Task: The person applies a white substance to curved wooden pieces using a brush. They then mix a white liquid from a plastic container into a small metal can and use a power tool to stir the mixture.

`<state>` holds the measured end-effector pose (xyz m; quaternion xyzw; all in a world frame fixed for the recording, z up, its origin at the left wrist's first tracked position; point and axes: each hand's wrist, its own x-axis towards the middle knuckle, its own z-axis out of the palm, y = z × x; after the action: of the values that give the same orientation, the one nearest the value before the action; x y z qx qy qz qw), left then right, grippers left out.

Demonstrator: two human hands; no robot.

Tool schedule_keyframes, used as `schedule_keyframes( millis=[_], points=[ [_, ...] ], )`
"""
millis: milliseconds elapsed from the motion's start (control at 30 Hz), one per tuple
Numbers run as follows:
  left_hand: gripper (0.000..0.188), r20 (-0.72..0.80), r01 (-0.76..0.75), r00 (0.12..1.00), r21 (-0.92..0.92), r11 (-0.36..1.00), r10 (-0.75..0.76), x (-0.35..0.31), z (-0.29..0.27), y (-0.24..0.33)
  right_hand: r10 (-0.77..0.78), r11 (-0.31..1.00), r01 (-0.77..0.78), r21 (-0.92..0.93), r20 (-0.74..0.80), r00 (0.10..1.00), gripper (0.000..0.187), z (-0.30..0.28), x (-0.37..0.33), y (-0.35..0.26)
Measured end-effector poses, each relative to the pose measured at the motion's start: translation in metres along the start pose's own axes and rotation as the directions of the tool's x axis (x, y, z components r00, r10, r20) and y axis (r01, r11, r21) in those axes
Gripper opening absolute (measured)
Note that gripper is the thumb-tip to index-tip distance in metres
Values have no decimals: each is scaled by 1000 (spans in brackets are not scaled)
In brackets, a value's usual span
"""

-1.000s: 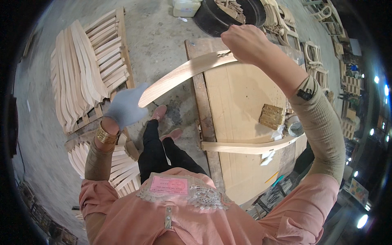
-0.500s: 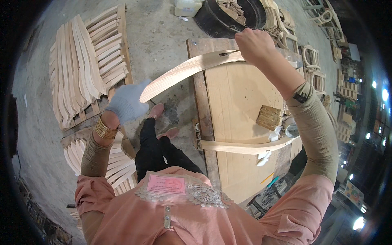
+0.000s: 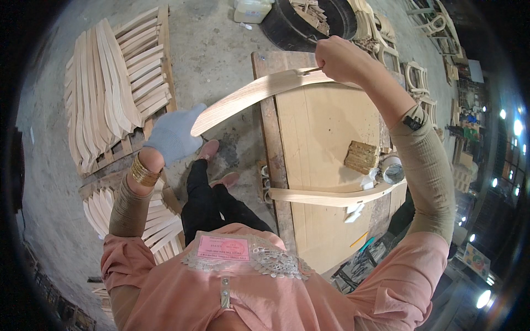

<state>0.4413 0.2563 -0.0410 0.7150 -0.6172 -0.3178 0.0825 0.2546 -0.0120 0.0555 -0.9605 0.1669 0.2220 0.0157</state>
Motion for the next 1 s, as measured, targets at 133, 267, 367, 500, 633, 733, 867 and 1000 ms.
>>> schedule_keyframes(
  millis=[133, 267, 367, 500, 633, 733, 867, 1000],
  points=[
    [33, 21, 11, 1000, -11, 1000, -11, -1, -2, 1, 243, 956, -253, 150, 82, 967, 7, 2, -4, 8],
    [33, 29, 14, 999, -1, 1000, -14, -3, -2, 4, 370, 908, -398, 132, 196, 908, 6, -4, -2, 13],
    [33, 46, 25, 999, 3, 1000, -25, -3, -3, 6, 354, 931, -363, 38, 148, 923, 6, -2, -5, 18],
    [31, -47, -23, 999, -27, 999, 22, -7, 2, 4, 129, 961, -174, -216, -207, 970, 7, 11, -13, 8],
    [30, -79, -29, 997, -13, 999, 28, -9, 4, 2, 218, 933, -179, -313, 93, 971, 17, -8, -3, -18],
    [30, -51, -24, 998, 7, 1000, 24, -8, 4, 6, 324, 939, -274, -209, 263, 909, 12, -20, 4, -27],
    [30, -62, -30, 998, 11, 999, 30, -8, 7, 6, 335, 941, -323, -102, 430, 839, 12, -29, 16, -31],
    [31, -60, -26, 998, -12, 1000, 25, -10, 10, 4, 142, 966, -107, -234, 138, 980, 15, -17, 9, -20]
  ],
)
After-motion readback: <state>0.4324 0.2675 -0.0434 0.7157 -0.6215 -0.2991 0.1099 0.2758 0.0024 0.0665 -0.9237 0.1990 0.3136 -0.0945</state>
